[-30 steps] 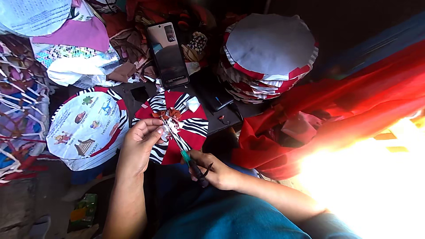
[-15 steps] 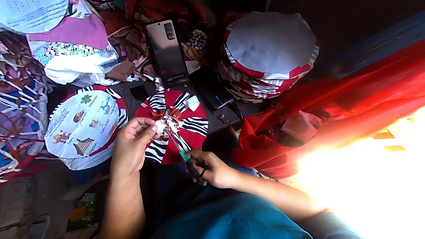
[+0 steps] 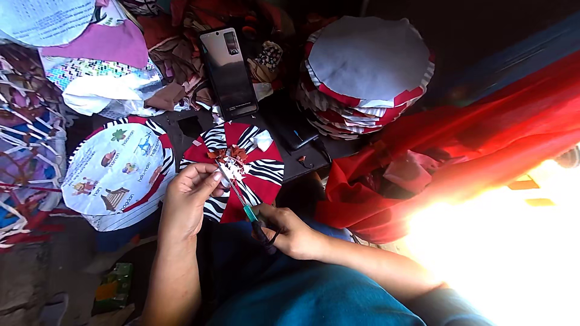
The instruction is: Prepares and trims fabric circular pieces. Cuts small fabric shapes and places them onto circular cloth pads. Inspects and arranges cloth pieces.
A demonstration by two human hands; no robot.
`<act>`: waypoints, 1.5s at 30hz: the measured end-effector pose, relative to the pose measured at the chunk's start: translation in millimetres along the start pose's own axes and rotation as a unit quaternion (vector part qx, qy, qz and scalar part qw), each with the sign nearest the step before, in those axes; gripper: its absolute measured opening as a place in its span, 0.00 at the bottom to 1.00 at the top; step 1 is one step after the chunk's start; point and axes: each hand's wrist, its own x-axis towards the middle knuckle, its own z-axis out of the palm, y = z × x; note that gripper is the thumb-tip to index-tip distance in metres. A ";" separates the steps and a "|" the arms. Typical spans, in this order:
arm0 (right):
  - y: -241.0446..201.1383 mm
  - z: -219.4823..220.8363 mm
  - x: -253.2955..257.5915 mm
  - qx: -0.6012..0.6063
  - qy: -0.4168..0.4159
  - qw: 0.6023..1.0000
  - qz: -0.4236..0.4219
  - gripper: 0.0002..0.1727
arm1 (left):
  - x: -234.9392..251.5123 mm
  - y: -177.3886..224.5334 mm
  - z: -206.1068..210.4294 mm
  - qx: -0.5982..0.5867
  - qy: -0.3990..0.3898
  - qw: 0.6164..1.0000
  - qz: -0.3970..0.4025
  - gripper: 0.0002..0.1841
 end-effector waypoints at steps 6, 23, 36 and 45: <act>-1.3 -1.2 -0.5 -0.013 -0.003 0.999 0.029 0.13 | 3.3 -0.7 -1.9 0.004 0.020 1.000 -0.016 0.11; -1.6 1.0 2.8 0.047 0.014 0.998 0.026 0.12 | 0.0 -2.3 -0.7 0.010 0.002 1.000 -0.014 0.10; -12.5 -1.0 14.1 0.078 -0.001 0.995 0.059 0.13 | 1.1 -3.0 0.6 0.021 -0.002 1.000 -0.008 0.10; -14.6 -7.0 19.4 0.109 -0.068 0.988 0.080 0.14 | 7.6 3.7 -4.1 0.036 0.004 0.999 0.000 0.08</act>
